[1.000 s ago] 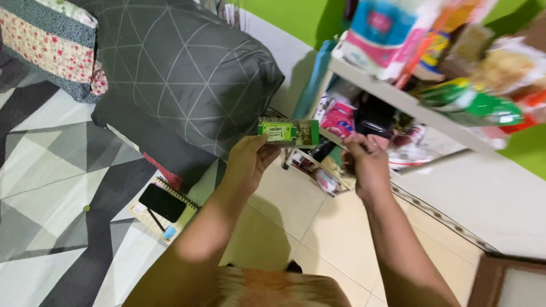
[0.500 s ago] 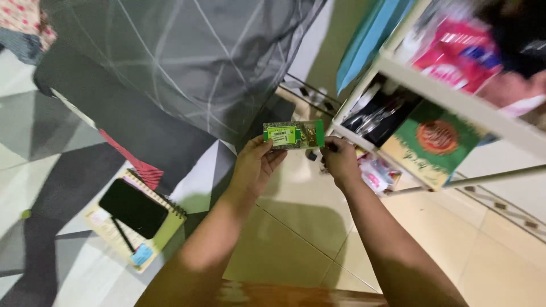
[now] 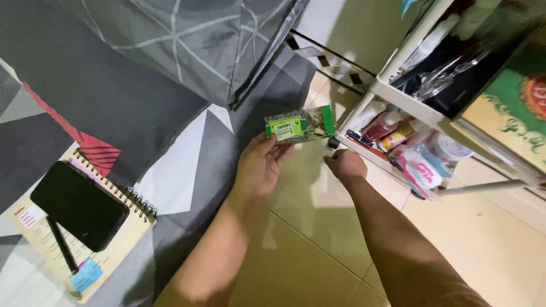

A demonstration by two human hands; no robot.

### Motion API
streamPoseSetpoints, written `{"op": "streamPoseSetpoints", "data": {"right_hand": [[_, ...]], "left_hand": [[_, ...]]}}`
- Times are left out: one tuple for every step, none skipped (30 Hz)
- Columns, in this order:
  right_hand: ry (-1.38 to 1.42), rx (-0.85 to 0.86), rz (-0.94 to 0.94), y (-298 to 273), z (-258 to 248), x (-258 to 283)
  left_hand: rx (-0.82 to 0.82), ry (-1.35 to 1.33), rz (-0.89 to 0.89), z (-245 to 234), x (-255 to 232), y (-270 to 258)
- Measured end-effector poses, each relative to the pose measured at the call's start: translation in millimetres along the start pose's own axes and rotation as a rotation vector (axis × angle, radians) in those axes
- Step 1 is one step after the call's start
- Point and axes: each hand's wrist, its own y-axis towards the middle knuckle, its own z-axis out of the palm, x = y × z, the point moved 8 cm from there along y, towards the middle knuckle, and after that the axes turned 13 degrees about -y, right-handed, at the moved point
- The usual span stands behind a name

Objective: The person organizes and tidies various personal care items and household objects on shelves and a storage cart in a room.

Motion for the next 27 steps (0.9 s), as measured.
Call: {"op": "streamPoseSetpoints", "data": {"right_hand": [[-0.105, -0.04, -0.012, 7.8, 9.0, -4.3], [-0.211, -0.079, -0.025, 15.4, 18.0, -7.9], [-0.209, -0.078, -0.023, 20.2, 23.4, -7.4], [-0.252, -0.109, -0.034, 24.3, 26.3, -5.5], [-0.298, -0.134, -0.046, 25.9, 31.4, -3.7], [-0.298, -0.128, -0.047, 28.8, 35.0, -1.0], [-0.279, -0.174, -0.051, 31.2, 33.7, 3.3], [-0.26, -0.221, -0.055, 32.9, 31.7, 7.4], [-0.259, -0.215, -0.056, 34.3, 35.3, 8.1], [-0.243, -0.251, -0.077, 34.6, 34.9, 10.6], [-0.224, -0.291, -0.096, 36.5, 32.0, 14.0], [-0.221, -0.291, -0.097, 39.4, 34.6, 14.2], [-0.238, -0.277, -0.07, 43.9, 37.0, 12.1], [-0.255, -0.263, -0.044, 48.7, 39.2, 9.9], [-0.25, -0.267, -0.042, 50.4, 40.4, 9.9], [-0.243, -0.263, -0.04, 52.9, 42.3, 9.8], [-0.236, -0.262, -0.038, 57.1, 43.3, 10.1], [-0.232, -0.268, -0.036, 60.6, 44.1, 12.6], [-0.231, -0.268, -0.03, 63.1, 46.5, 13.7], [-0.229, -0.268, -0.024, 65.7, 49.3, 14.7], [-0.229, -0.267, -0.024, 69.9, 52.1, 14.7], [-0.224, -0.283, -0.03, 73.7, 53.7, 15.3], [-0.219, -0.297, -0.036, 76.6, 56.2, 16.5], [-0.218, -0.294, -0.037, 83.6, 62.9, 15.7], [-0.188, -0.287, -0.001, 91.0, 69.0, 11.4], [-0.158, -0.28, 0.034, 98.2, 75.2, 7.2], [-0.159, -0.28, 0.034, 102.7, 78.2, 6.7]], "left_hand": [[-0.016, 0.002, 0.006, -1.4, 0.4, -0.8], [-0.033, 0.005, 0.012, -2.6, 0.7, -1.5], [-0.033, 0.006, 0.01, -5.9, 2.3, -0.3], [-0.032, 0.013, 0.027, -8.9, 2.2, 0.7], [-0.037, 0.019, 0.046, -13.2, 2.2, -1.4], [-0.043, 0.019, 0.045, -13.9, 2.5, -2.3], [-0.048, 0.016, 0.053, -13.7, 1.6, -3.4], [-0.053, 0.013, 0.06, -12.7, 0.8, -4.8], [-0.058, 0.014, 0.06, -11.7, 0.4, -6.0], [-0.086, 0.021, 0.067, -11.5, -0.5, -7.4], [-0.109, 0.029, 0.074, -9.4, -2.2, -6.7], [-0.109, 0.031, 0.074, -4.2, -4.6, -9.6], [-0.143, 0.03, 0.075, -1.1, -6.7, -11.4], [-0.178, 0.029, 0.076, 2.0, -8.6, -13.0], [-0.173, 0.034, 0.075, -0.4, -9.4, -11.9], [-0.143, 0.034, 0.083, -1.1, -11.0, -10.1], [-0.11, 0.034, 0.091, -1.9, -12.5, -6.8], [-0.103, 0.037, 0.091, 2.9, -14.4, -6.0], [-0.1, 0.032, 0.085, 6.5, -14.7, -6.7], [-0.096, 0.027, 0.078, 9.8, -15.0, -7.4], [-0.097, 0.027, 0.078, 7.7, -12.8, -5.3], [-0.134, 0.034, 0.089, 2.7, -11.6, -3.7], [-0.172, 0.042, 0.101, -2.4, -11.1, -3.2], [-0.175, 0.043, 0.101, 0.6, -11.5, -4.1], [-0.173, 0.049, 0.103, 4.2, -11.7, -4.7], [-0.172, 0.055, 0.104, 7.7, -12.0, -5.5], [-0.173, 0.054, 0.104, 4.8, -12.3, -3.4]]}}
